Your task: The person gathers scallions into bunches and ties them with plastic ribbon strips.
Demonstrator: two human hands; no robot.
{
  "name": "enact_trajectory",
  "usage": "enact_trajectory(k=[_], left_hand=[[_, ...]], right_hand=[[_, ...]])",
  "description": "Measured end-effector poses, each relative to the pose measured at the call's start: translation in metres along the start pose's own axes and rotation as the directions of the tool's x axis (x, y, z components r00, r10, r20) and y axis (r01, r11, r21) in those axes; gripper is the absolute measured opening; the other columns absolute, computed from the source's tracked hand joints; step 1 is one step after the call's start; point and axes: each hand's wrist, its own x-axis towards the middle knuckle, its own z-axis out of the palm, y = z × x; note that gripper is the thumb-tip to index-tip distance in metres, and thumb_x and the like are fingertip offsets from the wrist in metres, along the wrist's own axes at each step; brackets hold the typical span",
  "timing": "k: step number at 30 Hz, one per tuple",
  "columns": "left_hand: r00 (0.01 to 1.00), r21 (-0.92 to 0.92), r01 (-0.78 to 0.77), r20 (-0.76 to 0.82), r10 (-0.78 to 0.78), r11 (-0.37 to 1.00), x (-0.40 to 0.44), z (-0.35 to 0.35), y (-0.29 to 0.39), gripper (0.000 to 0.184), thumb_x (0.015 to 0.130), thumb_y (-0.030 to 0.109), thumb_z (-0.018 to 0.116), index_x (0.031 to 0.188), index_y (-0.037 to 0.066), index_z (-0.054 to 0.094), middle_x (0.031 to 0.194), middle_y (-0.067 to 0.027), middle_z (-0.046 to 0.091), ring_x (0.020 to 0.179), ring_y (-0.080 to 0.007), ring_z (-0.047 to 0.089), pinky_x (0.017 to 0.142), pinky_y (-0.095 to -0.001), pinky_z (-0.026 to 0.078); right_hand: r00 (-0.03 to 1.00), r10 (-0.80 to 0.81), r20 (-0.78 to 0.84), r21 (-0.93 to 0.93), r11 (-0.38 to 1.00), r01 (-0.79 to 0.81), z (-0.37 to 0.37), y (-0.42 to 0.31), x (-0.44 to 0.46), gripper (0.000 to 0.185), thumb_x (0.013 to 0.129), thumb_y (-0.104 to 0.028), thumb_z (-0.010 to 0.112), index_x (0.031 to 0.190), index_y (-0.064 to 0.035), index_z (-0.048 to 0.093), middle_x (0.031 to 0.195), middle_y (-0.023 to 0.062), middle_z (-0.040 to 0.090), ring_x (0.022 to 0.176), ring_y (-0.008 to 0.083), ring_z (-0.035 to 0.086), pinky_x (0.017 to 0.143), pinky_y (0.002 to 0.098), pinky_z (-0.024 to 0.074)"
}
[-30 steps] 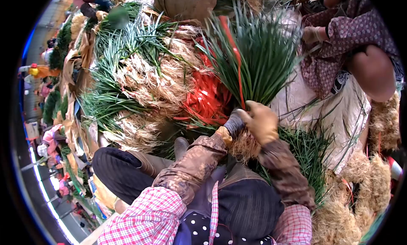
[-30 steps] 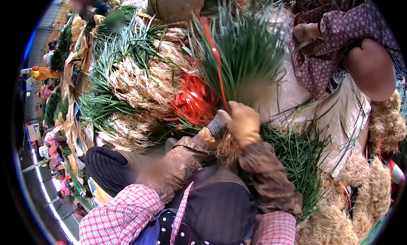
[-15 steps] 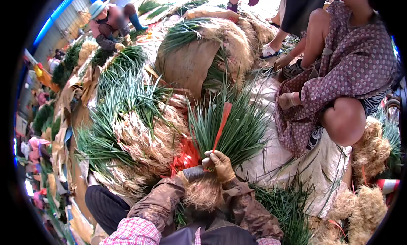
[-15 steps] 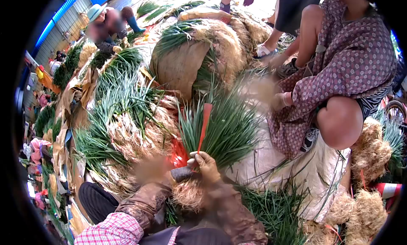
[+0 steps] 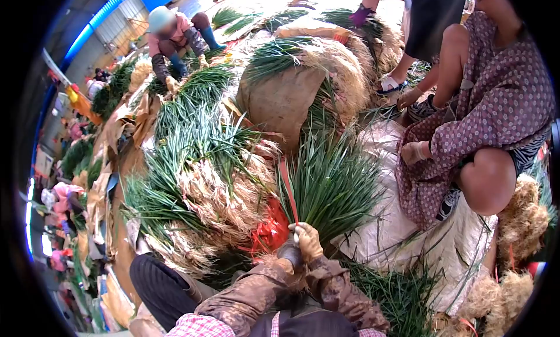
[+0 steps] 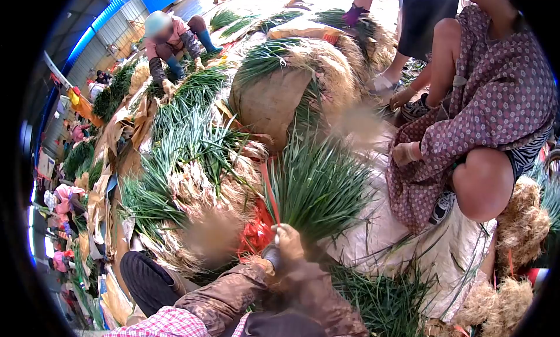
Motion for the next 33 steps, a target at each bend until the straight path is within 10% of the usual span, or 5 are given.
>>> enact_trajectory(k=[7,11,33], left_hand=[[0.978,-0.163,0.107,-0.159,-0.133,0.981,0.001,0.057,-0.028,0.020,0.085,0.027,0.055,0.089,0.010,0.065,0.076,-0.0039,0.063,0.069,-0.0135,0.062,0.055,-0.0281,0.047],[0.990,-0.199,0.142,0.014,-0.142,0.970,-0.015,0.042,-0.013,0.019,0.085,0.026,0.056,0.091,0.010,0.065,0.078,-0.0044,0.063,0.069,-0.0135,0.062,0.056,-0.0282,0.048],[0.664,0.096,0.165,0.725,-0.183,0.982,-0.009,-0.069,0.039,0.021,0.086,0.021,0.060,0.103,0.009,0.064,0.091,-0.0072,0.067,0.074,-0.0132,0.063,0.061,-0.0288,0.050]], right_hand=[[0.997,0.015,-0.073,-0.042,0.999,-0.018,-0.007,0.006,-0.043,0.019,0.089,-0.005,0.048,0.092,0.0029,0.064,0.059,-0.0045,0.047,0.049,0.0038,0.038,0.047,0.0190,0.0316],[0.979,-0.199,0.032,-0.214,0.956,0.201,-0.020,0.019,-0.055,0.017,0.089,-0.004,0.049,0.091,0.0012,0.065,0.061,-0.0057,0.047,0.051,0.0026,0.036,0.047,0.0184,0.0283],[0.989,-0.132,0.061,-0.256,0.956,0.143,-0.023,-0.003,-0.099,0.024,0.092,-0.013,0.055,0.113,-0.0005,0.058,0.079,0.0006,0.059,0.070,0.0071,0.051,0.064,0.0216,0.0424]])
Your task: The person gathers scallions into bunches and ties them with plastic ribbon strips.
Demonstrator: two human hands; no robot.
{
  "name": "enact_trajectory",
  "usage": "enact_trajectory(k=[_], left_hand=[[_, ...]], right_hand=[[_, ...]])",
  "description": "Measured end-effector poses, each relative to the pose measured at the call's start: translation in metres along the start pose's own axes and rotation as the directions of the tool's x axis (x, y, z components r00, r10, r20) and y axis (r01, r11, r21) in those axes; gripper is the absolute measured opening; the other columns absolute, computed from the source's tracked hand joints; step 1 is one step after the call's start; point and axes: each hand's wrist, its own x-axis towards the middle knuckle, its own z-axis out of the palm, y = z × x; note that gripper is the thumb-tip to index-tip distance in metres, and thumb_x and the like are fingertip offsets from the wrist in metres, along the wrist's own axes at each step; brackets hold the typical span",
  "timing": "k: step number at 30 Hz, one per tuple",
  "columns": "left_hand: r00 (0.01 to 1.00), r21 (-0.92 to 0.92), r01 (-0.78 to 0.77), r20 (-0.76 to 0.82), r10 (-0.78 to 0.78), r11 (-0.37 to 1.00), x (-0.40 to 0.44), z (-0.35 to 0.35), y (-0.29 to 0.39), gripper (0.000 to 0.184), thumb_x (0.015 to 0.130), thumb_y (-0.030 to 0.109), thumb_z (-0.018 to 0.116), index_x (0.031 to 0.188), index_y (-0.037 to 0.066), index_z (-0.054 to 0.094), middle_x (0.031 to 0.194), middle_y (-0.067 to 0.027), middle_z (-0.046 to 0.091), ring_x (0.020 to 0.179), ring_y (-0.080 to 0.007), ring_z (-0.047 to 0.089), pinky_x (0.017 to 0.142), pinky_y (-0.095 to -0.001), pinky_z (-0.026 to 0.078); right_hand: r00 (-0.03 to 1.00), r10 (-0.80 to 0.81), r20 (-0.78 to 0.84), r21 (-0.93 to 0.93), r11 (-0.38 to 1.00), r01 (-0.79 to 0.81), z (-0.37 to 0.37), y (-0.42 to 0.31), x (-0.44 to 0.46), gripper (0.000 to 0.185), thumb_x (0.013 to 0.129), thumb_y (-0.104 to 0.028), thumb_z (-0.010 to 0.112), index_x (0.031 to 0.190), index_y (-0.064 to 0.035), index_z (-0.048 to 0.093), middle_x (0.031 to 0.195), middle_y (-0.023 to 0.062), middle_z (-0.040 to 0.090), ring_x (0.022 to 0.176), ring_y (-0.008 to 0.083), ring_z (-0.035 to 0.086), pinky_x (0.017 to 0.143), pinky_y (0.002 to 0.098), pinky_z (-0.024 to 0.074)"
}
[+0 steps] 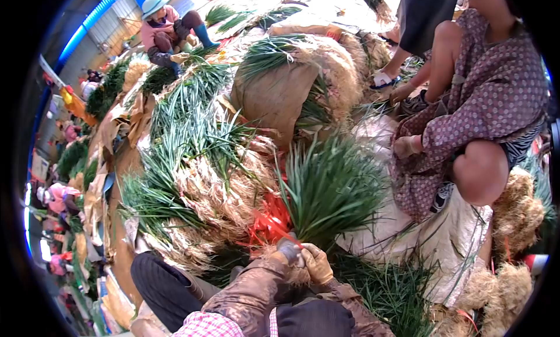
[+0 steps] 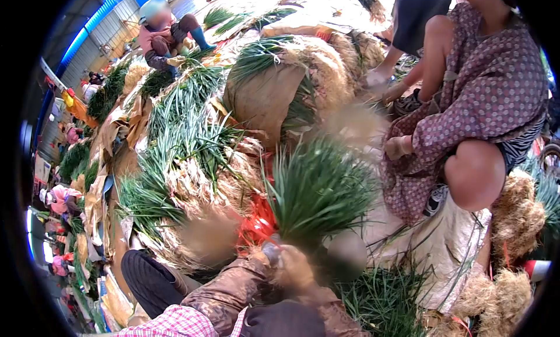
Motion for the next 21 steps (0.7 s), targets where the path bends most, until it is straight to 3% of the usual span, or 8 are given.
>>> enact_trajectory(k=[2,4,5,9,12,17,20,21], left_hand=[[0.971,-0.405,-0.237,-0.135,0.198,0.883,-0.009,-0.003,0.004,0.026,0.083,0.018,0.063,0.107,0.007,0.062,0.097,-0.0077,0.066,0.082,-0.0145,0.062,0.069,-0.0297,0.050],[0.756,-0.831,-0.539,-0.405,0.515,0.137,-0.012,0.004,-0.003,0.039,0.078,0.011,0.070,0.115,0.003,0.059,0.109,-0.0084,0.065,0.098,-0.0171,0.061,0.085,-0.0314,0.049],[0.736,-0.723,-0.624,-0.418,0.533,0.295,-0.010,0.002,-0.008,0.050,0.073,0.008,0.075,0.119,0.002,0.057,0.115,-0.0089,0.063,0.105,-0.0202,0.059,0.092,-0.0344,0.048],[0.664,-0.736,-0.667,-0.515,0.542,0.118,-0.079,-0.002,0.045,0.046,0.076,0.003,0.071,0.118,0.001,0.055,0.110,-0.0103,0.064,0.102,-0.0200,0.060,0.090,-0.0323,0.048],[0.610,-0.785,-0.611,-0.386,0.692,0.100,-0.073,0.001,0.081,0.033,0.086,0.016,0.060,0.113,-0.003,0.056,0.097,-0.0124,0.064,0.087,-0.0182,0.061,0.074,-0.0314,0.052],[0.472,-0.870,-0.493,-0.268,0.840,0.000,-0.065,-0.006,0.146,0.039,0.090,0.029,0.057,0.113,-0.003,0.055,0.090,-0.0118,0.065,0.074,-0.0143,0.061,0.061,-0.0260,0.052],[0.449,-0.915,-0.403,-0.186,0.874,0.013,-0.111,-0.026,0.202,0.044,0.088,0.033,0.061,0.116,-0.001,0.055,0.088,-0.0101,0.065,0.065,-0.0100,0.059,0.057,-0.0210,0.049],[0.450,-0.910,-0.412,-0.252,0.857,-0.051,-0.077,-0.027,0.212,0.041,0.086,0.030,0.064,0.113,0.000,0.056,0.092,-0.0092,0.065,0.070,-0.0109,0.060,0.060,-0.0233,0.050]], right_hand=[[0.993,-0.074,-0.097,-0.058,0.996,0.069,-0.005,-0.034,-0.009,0.042,0.091,-0.020,0.059,0.126,-0.0002,0.048,0.096,0.0076,0.061,0.086,0.0146,0.057,0.078,0.0268,0.0457],[0.923,-0.304,-0.237,-0.553,0.823,0.129,-0.020,-0.049,-0.032,0.072,0.084,-0.037,0.067,0.136,0.0013,0.035,0.127,0.0186,0.050,0.119,0.0280,0.047,0.101,0.0375,0.0369],[0.932,-0.217,-0.290,-0.556,0.831,0.020,-0.022,-0.063,-0.044,0.086,0.078,-0.045,0.070,0.139,0.0014,0.030,0.133,0.0208,0.043,0.124,0.0314,0.042,0.105,0.0398,0.0325],[0.925,-0.165,-0.342,-0.594,0.801,-0.077,-0.048,-0.011,-0.087,0.120,0.063,-0.051,0.081,0.144,0.0026,0.012,0.139,0.0221,0.033,0.127,0.0343,0.039,0.105,0.0395,0.0331],[0.932,-0.071,-0.355,-0.358,0.931,-0.065,-0.059,-0.010,-0.095,0.106,0.072,-0.030,0.080,0.145,0.0018,0.009,0.139,0.0183,0.036,0.127,0.0273,0.039,0.104,0.0350,0.0346],[0.958,0.009,-0.286,0.028,1.000,-0.001,-0.114,0.008,-0.081,0.055,0.088,-0.030,0.062,0.131,-0.0006,0.045,0.128,0.0102,0.052,0.115,0.0211,0.049,0.097,0.0346,0.0384],[0.831,-0.071,-0.552,-0.461,0.856,-0.233,-0.151,0.002,-0.046,0.042,0.094,-0.021,0.045,0.130,-0.0008,0.043,0.119,0.0133,0.058,0.107,0.0283,0.054,0.090,0.0386,0.0432],[0.876,-0.134,-0.463,-0.215,0.976,0.036,-0.143,-0.041,-0.037,0.040,0.094,-0.014,0.047,0.131,0.0015,0.042,0.128,0.0151,0.050,0.118,0.0269,0.047,0.103,0.0346,0.0341]])
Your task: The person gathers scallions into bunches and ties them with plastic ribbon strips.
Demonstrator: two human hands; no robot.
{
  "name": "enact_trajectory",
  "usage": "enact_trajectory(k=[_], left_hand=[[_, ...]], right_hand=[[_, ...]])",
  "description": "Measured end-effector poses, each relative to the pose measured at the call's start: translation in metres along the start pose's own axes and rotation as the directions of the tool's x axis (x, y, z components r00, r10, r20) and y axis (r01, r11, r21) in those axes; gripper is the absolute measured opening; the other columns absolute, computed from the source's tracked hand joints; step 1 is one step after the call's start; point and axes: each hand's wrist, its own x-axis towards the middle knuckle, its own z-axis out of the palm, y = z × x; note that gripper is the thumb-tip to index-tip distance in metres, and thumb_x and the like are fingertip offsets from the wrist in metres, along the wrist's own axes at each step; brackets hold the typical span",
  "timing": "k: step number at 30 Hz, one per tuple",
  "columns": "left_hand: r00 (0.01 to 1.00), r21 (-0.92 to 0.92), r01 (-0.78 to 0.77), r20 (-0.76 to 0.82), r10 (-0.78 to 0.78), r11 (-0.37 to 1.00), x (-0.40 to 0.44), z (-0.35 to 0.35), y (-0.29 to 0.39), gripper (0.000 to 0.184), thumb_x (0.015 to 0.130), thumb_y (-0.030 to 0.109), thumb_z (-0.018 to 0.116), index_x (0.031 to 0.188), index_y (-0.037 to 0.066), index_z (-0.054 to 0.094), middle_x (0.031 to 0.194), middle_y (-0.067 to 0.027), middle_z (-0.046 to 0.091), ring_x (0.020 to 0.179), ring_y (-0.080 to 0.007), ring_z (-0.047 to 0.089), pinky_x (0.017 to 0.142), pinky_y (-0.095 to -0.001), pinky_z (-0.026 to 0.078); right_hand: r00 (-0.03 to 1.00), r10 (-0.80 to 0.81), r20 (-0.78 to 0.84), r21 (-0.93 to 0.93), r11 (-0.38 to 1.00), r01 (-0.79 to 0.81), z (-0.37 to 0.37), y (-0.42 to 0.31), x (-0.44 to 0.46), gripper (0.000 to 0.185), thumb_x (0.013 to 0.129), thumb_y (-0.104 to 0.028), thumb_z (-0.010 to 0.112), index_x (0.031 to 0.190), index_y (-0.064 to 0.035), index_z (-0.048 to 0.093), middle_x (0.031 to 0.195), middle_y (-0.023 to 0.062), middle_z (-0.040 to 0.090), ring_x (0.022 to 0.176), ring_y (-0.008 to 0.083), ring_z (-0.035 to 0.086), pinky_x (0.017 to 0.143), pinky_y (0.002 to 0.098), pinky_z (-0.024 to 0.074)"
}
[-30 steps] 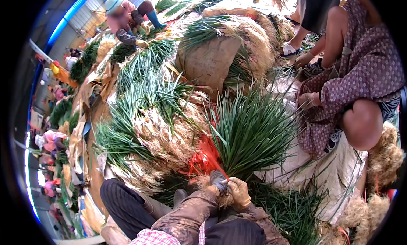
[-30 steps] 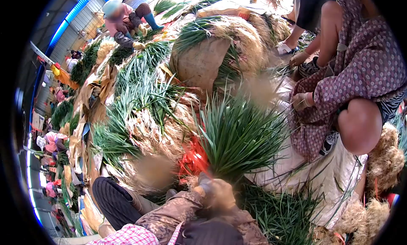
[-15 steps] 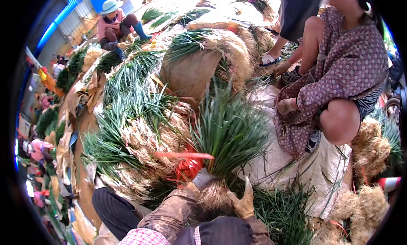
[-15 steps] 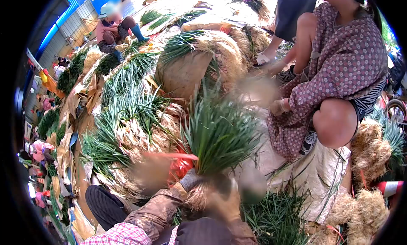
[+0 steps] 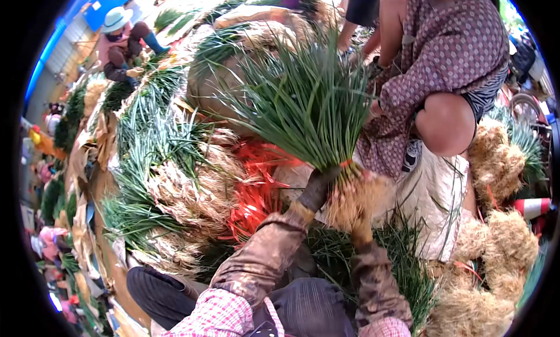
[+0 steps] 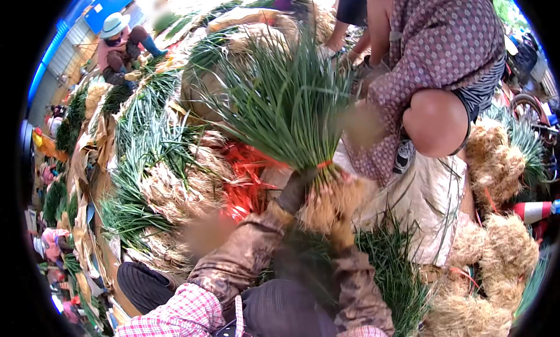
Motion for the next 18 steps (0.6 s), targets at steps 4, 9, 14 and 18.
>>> enact_trajectory(k=[4,9,14,18], left_hand=[[0.969,-0.089,-0.005,-0.248,-0.018,0.996,0.045,-0.050,-0.047,0.038,0.081,0.026,0.071,0.109,0.003,0.058,0.101,-0.0060,0.064,0.086,-0.0124,0.061,0.068,-0.0285,0.051],[0.993,-0.195,0.093,-0.059,-0.106,0.976,0.006,-0.021,-0.033,0.048,0.087,0.028,0.062,0.126,0.001,0.052,0.122,-0.0100,0.058,0.111,-0.0235,0.055,0.095,-0.0383,0.044],[0.892,-0.226,0.391,-0.145,-0.428,0.892,-0.050,-0.042,-0.059,0.058,0.086,0.040,0.063,0.129,0.004,0.048,0.117,-0.0134,0.061,0.101,-0.0248,0.061,0.089,-0.0419,0.051],[0.822,-0.175,0.516,-0.174,-0.542,0.839,-0.087,-0.048,-0.100,0.051,0.084,0.030,0.068,0.124,0.003,0.053,0.108,-0.0102,0.064,0.093,-0.0216,0.064,0.083,-0.0352,0.053]], right_hand=[[0.982,-0.180,-0.058,0.087,0.979,0.184,-0.025,0.049,0.046,0.046,0.088,-0.001,0.047,0.133,-0.0005,0.036,0.126,0.0193,0.051,0.112,0.0307,0.052,0.094,0.0375,0.0425],[0.972,0.226,0.059,-0.427,0.886,-0.180,-0.050,0.025,0.024,0.044,0.091,-0.010,0.053,0.131,0.0009,0.040,0.123,0.0156,0.054,0.112,0.0252,0.052,0.095,0.0335,0.0431],[0.992,0.085,0.098,-0.217,0.974,-0.062,-0.124,0.041,0.015,0.056,0.089,-0.027,0.062,0.135,-0.0040,0.041,0.126,0.0165,0.053,0.112,0.0260,0.052,0.095,0.0382,0.0440],[0.841,0.412,0.351,-0.323,0.896,-0.304,-0.070,0.010,0.001,0.088,0.079,-0.060,0.062,0.134,0.0047,0.039,0.136,0.0243,0.042,0.126,0.0332,0.042,0.104,0.0406,0.0355]])
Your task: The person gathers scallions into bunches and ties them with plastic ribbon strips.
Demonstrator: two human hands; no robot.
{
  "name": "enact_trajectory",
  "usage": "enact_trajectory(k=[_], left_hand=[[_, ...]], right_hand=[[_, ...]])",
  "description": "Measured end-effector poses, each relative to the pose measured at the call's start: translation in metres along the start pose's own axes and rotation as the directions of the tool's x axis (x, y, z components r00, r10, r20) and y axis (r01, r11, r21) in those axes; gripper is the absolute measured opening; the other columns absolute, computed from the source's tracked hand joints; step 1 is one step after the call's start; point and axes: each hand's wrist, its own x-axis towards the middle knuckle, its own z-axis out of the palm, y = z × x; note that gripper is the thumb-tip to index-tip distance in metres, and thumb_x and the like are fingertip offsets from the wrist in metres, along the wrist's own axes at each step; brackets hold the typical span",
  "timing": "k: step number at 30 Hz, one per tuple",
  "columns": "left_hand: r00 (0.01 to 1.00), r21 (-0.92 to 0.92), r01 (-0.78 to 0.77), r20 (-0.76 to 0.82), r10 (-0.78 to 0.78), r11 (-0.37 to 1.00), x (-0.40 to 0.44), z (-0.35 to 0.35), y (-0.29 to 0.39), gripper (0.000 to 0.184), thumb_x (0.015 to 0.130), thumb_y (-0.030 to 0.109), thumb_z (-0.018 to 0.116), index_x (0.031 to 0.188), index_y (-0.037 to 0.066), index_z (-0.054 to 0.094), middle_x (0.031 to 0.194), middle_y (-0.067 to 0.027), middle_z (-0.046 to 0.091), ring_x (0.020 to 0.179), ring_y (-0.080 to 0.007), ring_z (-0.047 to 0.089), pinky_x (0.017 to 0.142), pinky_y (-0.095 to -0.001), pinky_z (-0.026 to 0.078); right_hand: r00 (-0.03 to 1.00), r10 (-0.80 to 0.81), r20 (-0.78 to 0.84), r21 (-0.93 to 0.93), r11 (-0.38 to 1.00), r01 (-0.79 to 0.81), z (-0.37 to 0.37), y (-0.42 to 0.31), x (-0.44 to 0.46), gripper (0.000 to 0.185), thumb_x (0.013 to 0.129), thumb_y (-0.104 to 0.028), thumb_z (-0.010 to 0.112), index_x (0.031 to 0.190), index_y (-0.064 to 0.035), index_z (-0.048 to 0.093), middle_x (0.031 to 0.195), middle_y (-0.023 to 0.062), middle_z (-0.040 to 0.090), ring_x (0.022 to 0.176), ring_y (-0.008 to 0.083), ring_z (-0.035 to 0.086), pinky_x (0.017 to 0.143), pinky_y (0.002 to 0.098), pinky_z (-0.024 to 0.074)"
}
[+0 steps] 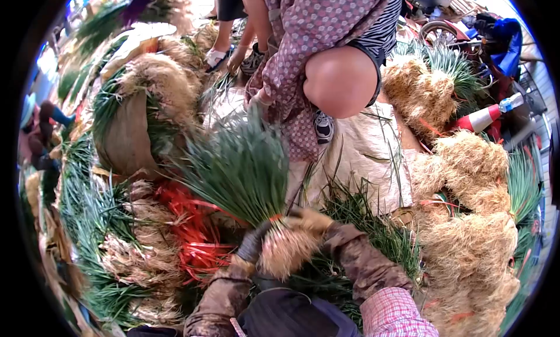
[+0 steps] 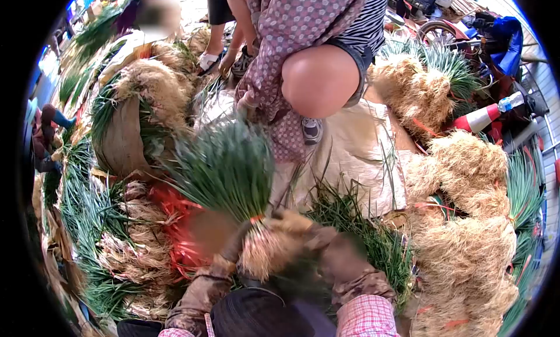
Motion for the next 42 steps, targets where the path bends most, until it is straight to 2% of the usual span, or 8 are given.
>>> enact_trajectory(k=[10,16,23,27,30,33,34,42], left_hand=[[0.935,0.741,-0.163,0.326,-0.137,0.651,-0.030,0.066,-0.037,0.049,0.081,0.025,0.072,0.120,0.002,0.054,0.114,-0.0077,0.061,0.105,-0.0164,0.054,0.092,-0.0308,0.044],[0.811,0.848,-0.307,0.470,-0.349,0.431,-0.032,0.151,-0.026,0.059,0.084,0.023,0.070,0.132,0.002,0.043,0.127,-0.0105,0.052,0.117,-0.0192,0.046,0.100,-0.0318,0.037],[0.799,0.891,-0.302,0.431,-0.419,0.340,-0.084,0.223,-0.006,0.081,0.084,0.026,0.070,0.144,-0.001,0.022,0.143,-0.0152,0.034,0.130,-0.0210,0.033,0.107,-0.0325,0.027],[0.897,0.945,-0.287,0.209,-0.389,-0.156,-0.124,0.265,0.029,0.069,0.086,0.022,0.067,0.141,0.000,0.031,0.135,-0.0137,0.046,0.118,-0.0208,0.047,0.100,-0.0342,0.039],[0.864,0.902,-0.364,0.420,-0.278,0.233,-0.121,0.213,0.065,0.062,0.088,0.015,0.064,0.140,0.002,0.034,0.130,-0.0118,0.050,0.112,-0.0177,0.051,0.098,-0.0321,0.042],[0.816,0.818,-0.568,0.574,-0.072,0.087,-0.132,0.168,0.106,0.054,0.088,0.011,0.062,0.137,0.003,0.039,0.125,-0.0103,0.054,0.108,-0.0157,0.053,0.096,-0.0310,0.043],[0.902,0.835,-0.397,0.431,-0.004,0.380,-0.156,0.178,0.114,0.052,0.088,0.011,0.061,0.135,0.002,0.041,0.124,-0.0103,0.056,0.109,-0.0158,0.053,0.096,-0.0312,0.043],[0.950,0.774,-0.294,0.173,0.260,0.560,-0.217,0.128,0.119,0.050,0.088,0.023,0.063,0.131,0.002,0.046,0.120,-0.0120,0.059,0.098,-0.0190,0.062,0.084,-0.0314,0.050]], right_hand=[[0.976,-0.216,0.004,0.943,0.325,0.068,0.093,0.015,-0.126,0.061,0.089,-0.032,0.061,0.134,0.0023,0.037,0.125,0.0152,0.053,0.108,0.0239,0.058,0.090,0.0359,0.0499],[0.834,0.120,-0.538,0.825,0.278,0.492,0.116,0.044,-0.169,0.058,0.083,-0.021,0.064,0.131,0.0037,0.041,0.121,0.0163,0.055,0.101,0.0246,0.061,0.083,0.0371,0.0526],[0.725,-0.259,-0.639,0.689,0.226,0.688,0.073,-0.005,-0.219,0.047,0.084,-0.017,0.062,0.123,0.0027,0.046,0.108,0.0164,0.059,0.094,0.0277,0.062,0.071,0.0392,0.0549],[0.709,-0.292,-0.642,0.658,0.264,0.705,0.059,-0.027,-0.240,0.050,0.083,-0.012,0.062,0.126,0.0047,0.043,0.114,0.0204,0.057,0.106,0.0338,0.059,0.088,0.0459,0.0525],[0.705,-0.336,-0.624,0.572,0.418,0.706,0.046,-0.013,-0.247,0.052,0.083,-0.011,0.060,0.128,0.0057,0.041,0.117,0.0228,0.056,0.107,0.0355,0.058,0.088,0.0498,0.0520],[0.704,-0.340,-0.624,0.618,0.338,0.710,0.055,-0.006,-0.264,0.053,0.083,-0.011,0.059,0.130,0.0064,0.039,0.120,0.0254,0.054,0.105,0.0375,0.059,0.090,0.0492,0.0503],[0.726,-0.311,-0.614,0.649,0.325,0.688,0.062,0.002,-0.269,0.055,0.082,-0.012,0.060,0.130,0.0061,0.040,0.120,0.0243,0.054,0.106,0.0365,0.058,0.092,0.0472,0.0499],[0.671,-0.084,-0.736,0.598,0.384,0.704,0.086,0.076,-0.287,0.070,0.074,-0.025,0.073,0.129,0.0049,0.042,0.120,0.0198,0.056,0.106,0.0319,0.059,0.086,0.0445,0.0543]])
